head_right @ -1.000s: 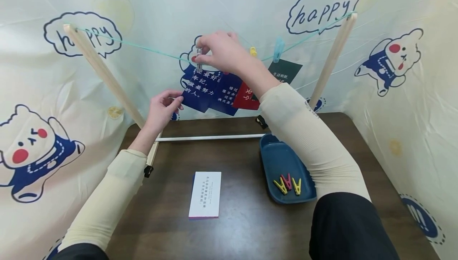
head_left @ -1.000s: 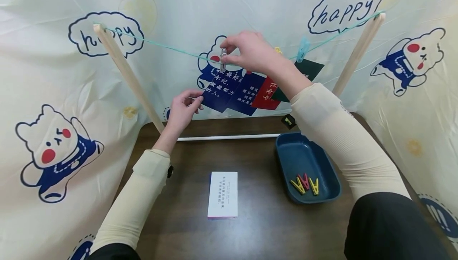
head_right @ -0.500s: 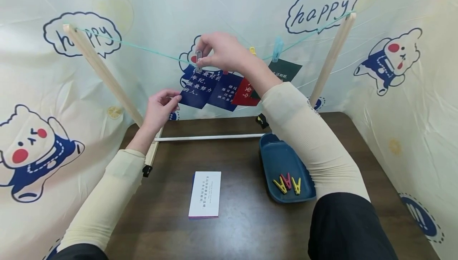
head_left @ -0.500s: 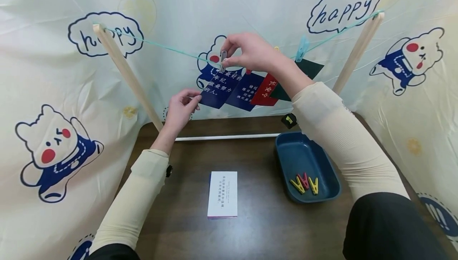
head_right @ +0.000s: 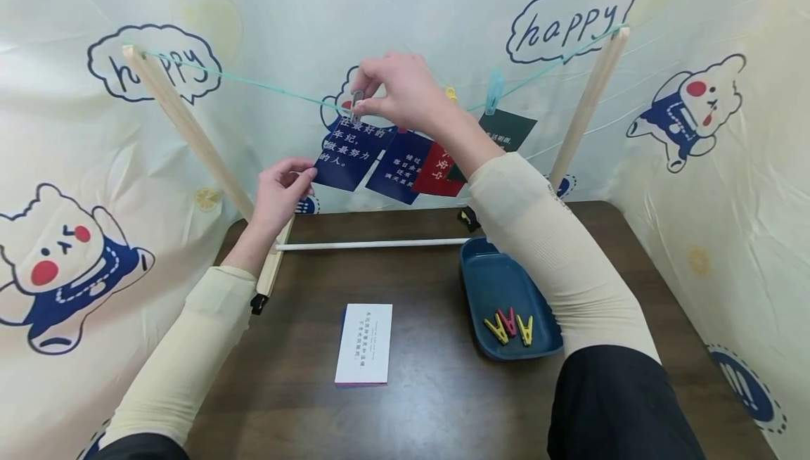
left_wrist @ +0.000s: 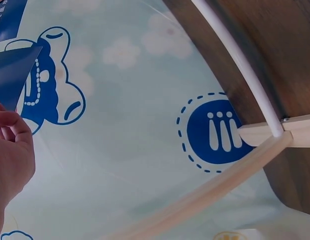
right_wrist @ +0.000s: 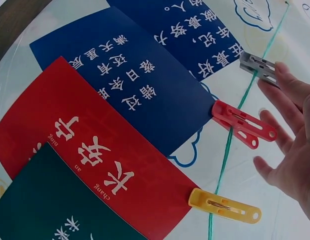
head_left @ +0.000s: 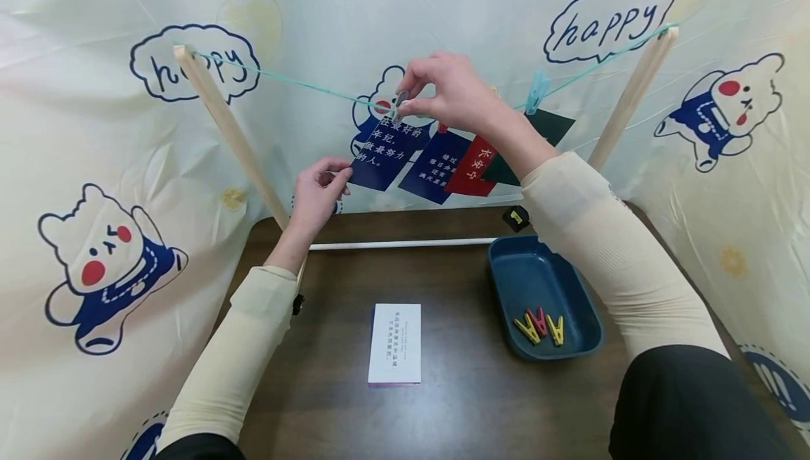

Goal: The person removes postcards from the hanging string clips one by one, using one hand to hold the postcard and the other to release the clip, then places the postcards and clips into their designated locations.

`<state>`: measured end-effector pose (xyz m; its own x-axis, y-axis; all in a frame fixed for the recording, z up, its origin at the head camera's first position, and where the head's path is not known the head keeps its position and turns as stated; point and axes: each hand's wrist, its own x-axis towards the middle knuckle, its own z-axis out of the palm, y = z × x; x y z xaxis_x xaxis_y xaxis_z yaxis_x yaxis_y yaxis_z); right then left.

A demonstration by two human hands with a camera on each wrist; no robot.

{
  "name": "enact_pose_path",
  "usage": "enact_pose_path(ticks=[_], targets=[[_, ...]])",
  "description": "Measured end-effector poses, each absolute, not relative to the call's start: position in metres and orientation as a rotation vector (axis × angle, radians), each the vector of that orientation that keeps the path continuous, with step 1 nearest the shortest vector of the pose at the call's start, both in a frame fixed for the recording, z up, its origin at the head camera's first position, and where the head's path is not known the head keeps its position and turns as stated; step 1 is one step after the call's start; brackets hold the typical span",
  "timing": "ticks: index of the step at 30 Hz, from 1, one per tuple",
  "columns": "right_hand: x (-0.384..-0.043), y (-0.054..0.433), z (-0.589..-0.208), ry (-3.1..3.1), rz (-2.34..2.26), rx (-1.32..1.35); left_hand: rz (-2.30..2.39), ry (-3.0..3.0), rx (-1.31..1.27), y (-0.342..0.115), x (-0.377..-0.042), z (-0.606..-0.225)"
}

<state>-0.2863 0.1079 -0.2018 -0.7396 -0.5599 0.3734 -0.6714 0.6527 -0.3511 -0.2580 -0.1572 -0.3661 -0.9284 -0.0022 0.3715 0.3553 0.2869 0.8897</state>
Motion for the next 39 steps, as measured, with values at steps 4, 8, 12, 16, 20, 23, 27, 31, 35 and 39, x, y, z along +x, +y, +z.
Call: enact_pose_path(ticks=[4, 8, 12, 16, 20, 23, 27, 31, 35, 39], targets=[[-0.285, 0.108, -0.203, -2.610, 0.682, 0.996, -1.704, -2.242, -0.319, -0.155, -0.247, -0.358], [-0.283, 0.111, -0.203, -2.565, 0.663, 1.005, -1.696, -2.233, -0.328, -0.151, -0.234, -0.347], [-0.280, 0.112, -0.202, -2.519, 0.652, 1.011, -1.712, -2.219, -0.330, -0.152, -0.226, -0.344], [-0.278, 0.113, -0.201, -2.492, 0.661, 0.996, -1.704, -2.233, -0.324, -0.155, -0.223, -0.345], [-0.276, 0.113, -0.201, -2.474, 0.671, 0.965, -1.694, -2.240, -0.306, -0.159, -0.220, -0.348], [-0.275, 0.114, -0.202, -2.456, 0.674, 0.951, -1.699, -2.230, -0.295, -0.162, -0.219, -0.351], [-0.274, 0.117, -0.203, -2.417, 0.685, 0.951, -1.702, -2.219, -0.309, -0.164, -0.216, -0.354], [-0.271, 0.120, -0.207, -2.379, 0.698, 0.955, -1.690, -2.232, -0.318, -0.168, -0.212, -0.356], [-0.267, 0.122, -0.208, -2.354, 0.709, 0.959, -1.689, -2.243, -0.293, -0.171, -0.208, -0.357], [-0.263, 0.124, -0.211, -2.346, 0.717, 0.954, -1.685, -2.240, -0.285, -0.176, -0.211, -0.368]])
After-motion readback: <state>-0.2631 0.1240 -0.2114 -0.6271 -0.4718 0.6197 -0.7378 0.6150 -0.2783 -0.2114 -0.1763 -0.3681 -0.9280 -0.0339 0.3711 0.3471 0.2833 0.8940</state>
